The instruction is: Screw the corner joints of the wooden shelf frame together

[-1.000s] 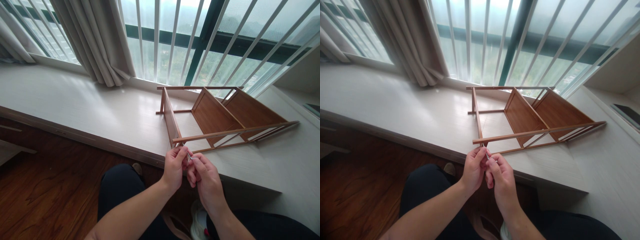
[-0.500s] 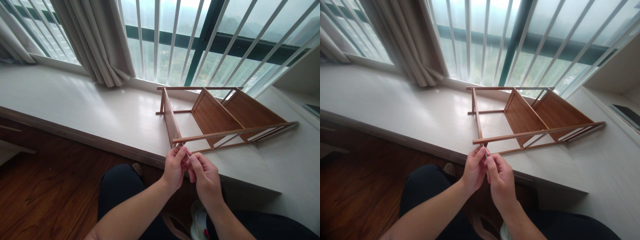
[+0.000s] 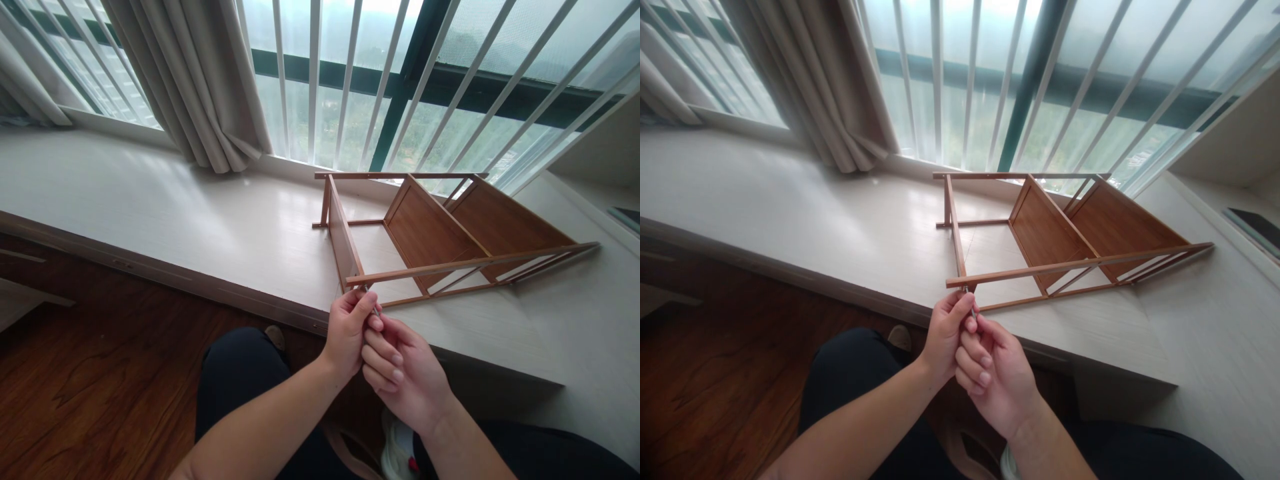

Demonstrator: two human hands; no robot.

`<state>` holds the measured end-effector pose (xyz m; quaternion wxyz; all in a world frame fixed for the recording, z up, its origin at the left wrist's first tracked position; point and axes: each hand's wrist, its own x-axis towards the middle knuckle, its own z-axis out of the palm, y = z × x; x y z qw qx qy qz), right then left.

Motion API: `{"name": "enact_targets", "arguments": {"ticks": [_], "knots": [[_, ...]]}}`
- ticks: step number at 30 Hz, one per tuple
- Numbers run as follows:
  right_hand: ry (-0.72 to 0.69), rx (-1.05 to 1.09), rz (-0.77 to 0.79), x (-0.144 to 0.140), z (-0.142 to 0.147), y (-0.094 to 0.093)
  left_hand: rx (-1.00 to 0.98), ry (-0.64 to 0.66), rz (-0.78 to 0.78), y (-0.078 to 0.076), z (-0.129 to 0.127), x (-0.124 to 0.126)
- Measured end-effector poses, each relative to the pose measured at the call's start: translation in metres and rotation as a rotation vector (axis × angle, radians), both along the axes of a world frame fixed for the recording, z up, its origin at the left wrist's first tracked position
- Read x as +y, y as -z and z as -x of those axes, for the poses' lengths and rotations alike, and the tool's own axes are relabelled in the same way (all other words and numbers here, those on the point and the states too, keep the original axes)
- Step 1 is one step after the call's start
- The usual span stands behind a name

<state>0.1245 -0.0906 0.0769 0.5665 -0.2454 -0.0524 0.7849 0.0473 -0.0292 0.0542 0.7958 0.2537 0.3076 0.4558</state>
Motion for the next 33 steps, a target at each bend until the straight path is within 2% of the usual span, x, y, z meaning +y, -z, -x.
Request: {"name": "enact_targets", "arguments": {"ticks": [8,13,18,25,33], "knots": [[0.075,-0.147,0.001,-0.002,0.004,0.006,0.016,0.023,-0.016,0.001,0.0,-0.002],[0.173,-0.373,0.01,-0.003,0.006,0.004,-0.037,0.035,-0.033,0.004,0.0,-0.003],[0.325,-0.675,-0.121,-0.005,0.007,0.005,-0.053,0.008,-0.052,0.01,-0.002,-0.002],[0.397,-1.098,-0.2,-0.01,0.005,0.017,-0.114,-0.011,-0.059,0.008,-0.003,-0.002],[0.424,-1.248,-0.246,-0.008,0.003,0.02,-0.121,0.005,-0.05,0.009,-0.004,-0.002]]}}
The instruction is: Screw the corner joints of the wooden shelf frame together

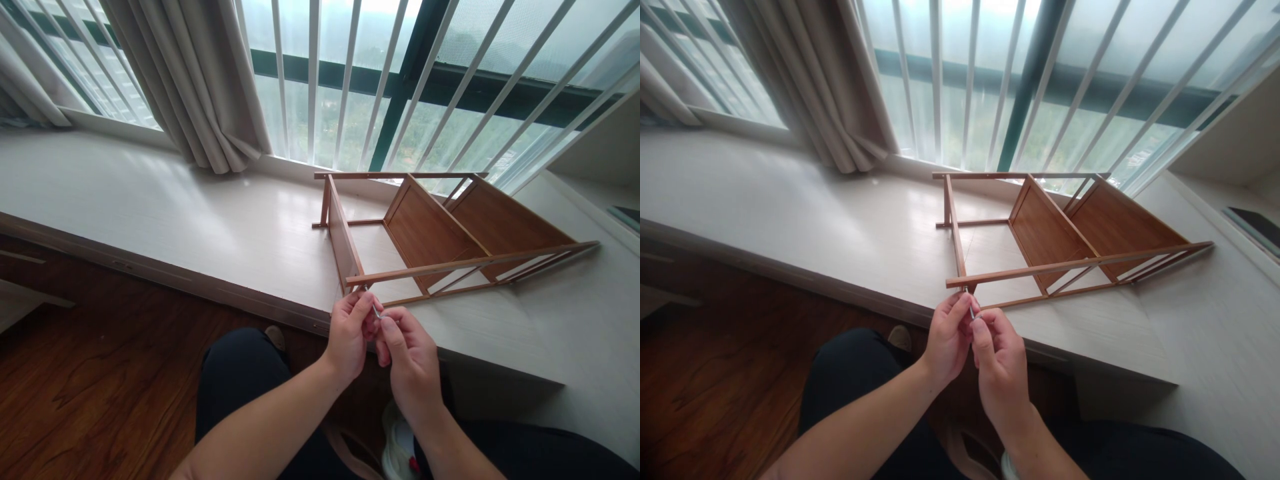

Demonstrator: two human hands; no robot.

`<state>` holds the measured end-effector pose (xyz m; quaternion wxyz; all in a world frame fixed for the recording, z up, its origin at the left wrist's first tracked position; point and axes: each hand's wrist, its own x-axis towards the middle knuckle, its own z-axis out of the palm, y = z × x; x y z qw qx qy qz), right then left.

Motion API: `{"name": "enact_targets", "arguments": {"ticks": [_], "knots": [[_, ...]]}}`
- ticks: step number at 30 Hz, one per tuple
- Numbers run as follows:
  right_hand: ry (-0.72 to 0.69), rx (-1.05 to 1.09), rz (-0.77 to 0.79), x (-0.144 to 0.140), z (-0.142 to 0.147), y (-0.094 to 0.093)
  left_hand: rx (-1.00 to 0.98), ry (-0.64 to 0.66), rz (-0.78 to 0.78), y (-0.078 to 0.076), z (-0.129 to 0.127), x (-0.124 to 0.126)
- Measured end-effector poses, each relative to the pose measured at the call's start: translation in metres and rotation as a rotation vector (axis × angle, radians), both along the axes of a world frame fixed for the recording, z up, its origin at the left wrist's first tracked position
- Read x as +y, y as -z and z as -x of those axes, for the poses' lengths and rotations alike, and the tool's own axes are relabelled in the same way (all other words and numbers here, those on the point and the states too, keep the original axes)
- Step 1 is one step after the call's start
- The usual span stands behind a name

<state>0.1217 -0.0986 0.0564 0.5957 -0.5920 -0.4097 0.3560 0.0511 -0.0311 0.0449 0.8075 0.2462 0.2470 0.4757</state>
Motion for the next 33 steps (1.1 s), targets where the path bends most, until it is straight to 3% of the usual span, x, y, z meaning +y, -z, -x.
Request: {"name": "enact_targets", "arguments": {"ticks": [8,16,24,33], "knots": [[0.005,-0.063,-0.008,0.002,-0.001,-0.001,-0.027,0.002,-0.011,0.0,0.0,0.001],[-0.015,0.254,0.038,0.007,0.001,-0.006,-0.005,0.009,0.015,0.002,0.0,0.001],[-0.207,0.831,0.162,0.009,0.004,-0.016,0.06,0.031,0.013,-0.002,0.001,0.002],[-0.184,0.813,0.189,0.009,0.004,-0.014,0.066,0.02,0.03,-0.002,0.001,0.0]]}}
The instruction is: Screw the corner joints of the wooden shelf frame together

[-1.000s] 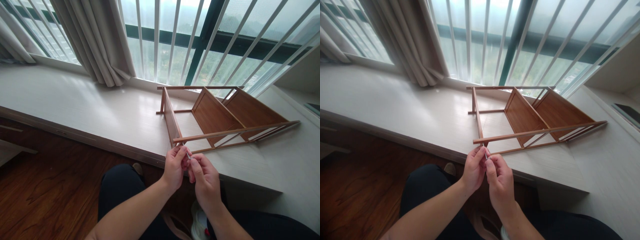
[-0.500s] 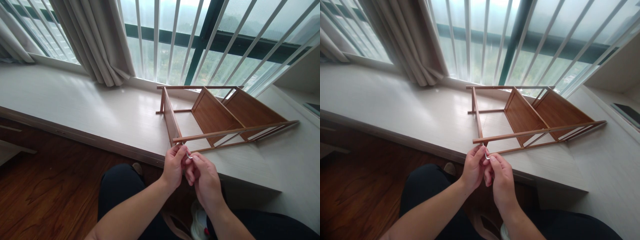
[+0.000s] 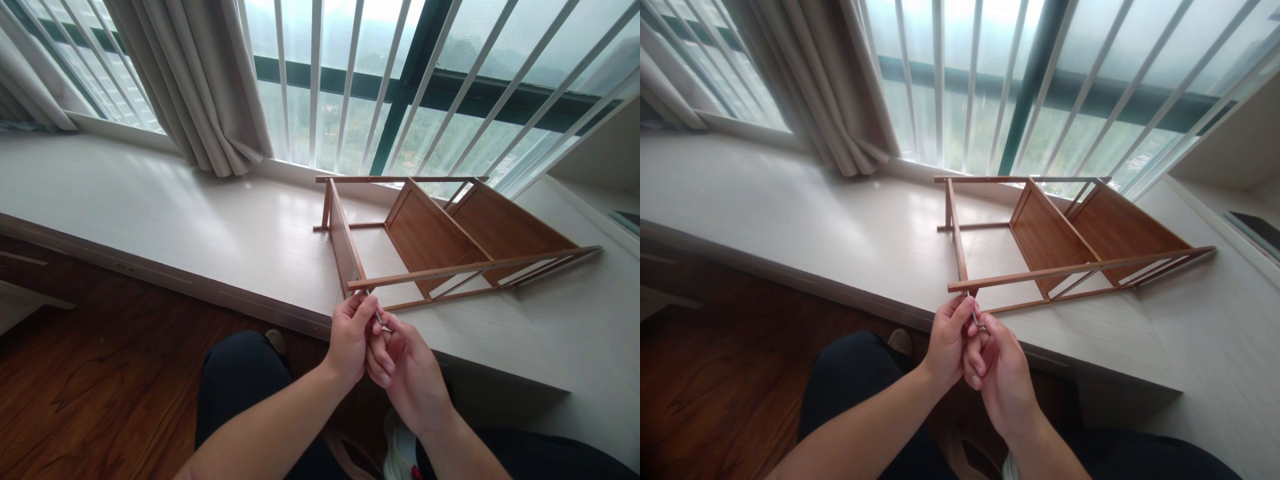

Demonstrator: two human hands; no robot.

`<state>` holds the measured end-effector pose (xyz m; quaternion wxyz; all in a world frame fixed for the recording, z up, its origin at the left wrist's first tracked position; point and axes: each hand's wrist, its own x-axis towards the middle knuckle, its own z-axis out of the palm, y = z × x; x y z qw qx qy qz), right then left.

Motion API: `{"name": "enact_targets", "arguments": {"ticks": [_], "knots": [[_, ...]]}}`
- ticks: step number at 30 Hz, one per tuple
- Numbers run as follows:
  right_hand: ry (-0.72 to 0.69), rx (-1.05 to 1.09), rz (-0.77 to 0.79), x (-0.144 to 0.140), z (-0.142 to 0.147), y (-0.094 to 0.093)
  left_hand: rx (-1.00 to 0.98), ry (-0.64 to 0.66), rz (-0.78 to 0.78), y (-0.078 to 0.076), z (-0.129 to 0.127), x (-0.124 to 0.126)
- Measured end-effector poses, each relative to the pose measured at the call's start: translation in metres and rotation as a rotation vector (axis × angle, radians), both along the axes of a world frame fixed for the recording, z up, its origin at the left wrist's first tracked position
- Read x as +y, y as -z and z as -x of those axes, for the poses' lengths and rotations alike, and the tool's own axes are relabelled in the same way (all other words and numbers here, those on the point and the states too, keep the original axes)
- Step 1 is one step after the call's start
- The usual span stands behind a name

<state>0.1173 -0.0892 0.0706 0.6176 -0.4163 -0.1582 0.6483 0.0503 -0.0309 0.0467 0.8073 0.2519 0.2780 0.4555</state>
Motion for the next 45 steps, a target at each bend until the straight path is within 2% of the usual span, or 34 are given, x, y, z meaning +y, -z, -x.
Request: {"name": "enact_targets", "arguments": {"ticks": [6,45], "knots": [[0.055,-0.11,-0.031,-0.002,0.004,0.001,0.002,0.008,0.0,0.002,0.0,-0.002],[0.044,-0.089,-0.046,-0.003,0.003,0.01,0.053,-0.034,-0.008,0.011,-0.001,-0.005]]}}
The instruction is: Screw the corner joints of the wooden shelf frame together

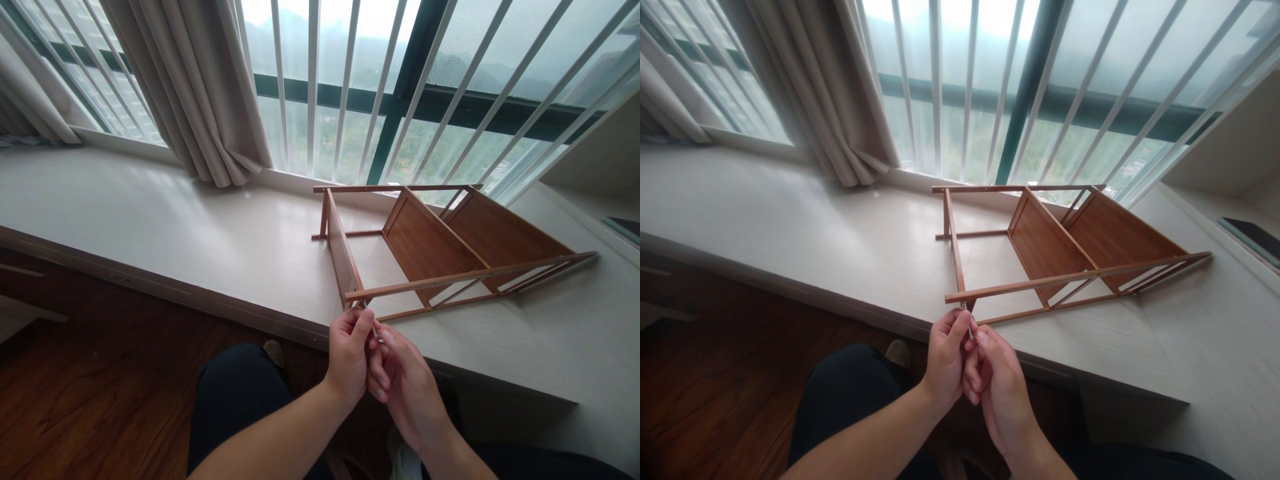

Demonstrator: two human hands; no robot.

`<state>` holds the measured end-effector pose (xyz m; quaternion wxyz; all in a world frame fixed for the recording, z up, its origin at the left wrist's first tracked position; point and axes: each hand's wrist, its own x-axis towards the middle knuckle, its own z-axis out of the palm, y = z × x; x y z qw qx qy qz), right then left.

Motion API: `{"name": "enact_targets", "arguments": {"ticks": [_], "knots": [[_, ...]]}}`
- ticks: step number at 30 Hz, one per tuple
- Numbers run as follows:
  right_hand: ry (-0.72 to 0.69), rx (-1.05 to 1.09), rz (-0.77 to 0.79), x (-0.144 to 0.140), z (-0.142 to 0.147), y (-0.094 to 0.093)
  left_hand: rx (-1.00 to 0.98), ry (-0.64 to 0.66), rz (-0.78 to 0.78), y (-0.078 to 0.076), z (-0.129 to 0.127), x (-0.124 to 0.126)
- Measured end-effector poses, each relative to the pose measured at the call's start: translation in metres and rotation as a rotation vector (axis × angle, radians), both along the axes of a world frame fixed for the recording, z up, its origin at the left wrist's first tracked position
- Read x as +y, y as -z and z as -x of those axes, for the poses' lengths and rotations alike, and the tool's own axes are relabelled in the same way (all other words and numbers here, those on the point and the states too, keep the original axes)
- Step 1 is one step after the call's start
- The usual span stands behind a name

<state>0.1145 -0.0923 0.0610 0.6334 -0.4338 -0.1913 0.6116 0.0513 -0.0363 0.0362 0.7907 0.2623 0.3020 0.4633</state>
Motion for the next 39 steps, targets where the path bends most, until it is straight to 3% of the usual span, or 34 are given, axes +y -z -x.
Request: {"name": "enact_targets", "arguments": {"ticks": [14,31,39], "knots": [[0.009,0.001,0.014,0.0,0.001,-0.003,-0.009,0.066,0.022,-0.002,0.0,-0.003],[0.01,0.035,0.004,0.001,0.0,0.001,0.095,-0.003,-0.056,-0.001,0.003,-0.001],[0.007,0.003,-0.024,0.002,-0.002,0.013,0.089,-0.05,-0.065,0.003,0.0,0.0]]}}
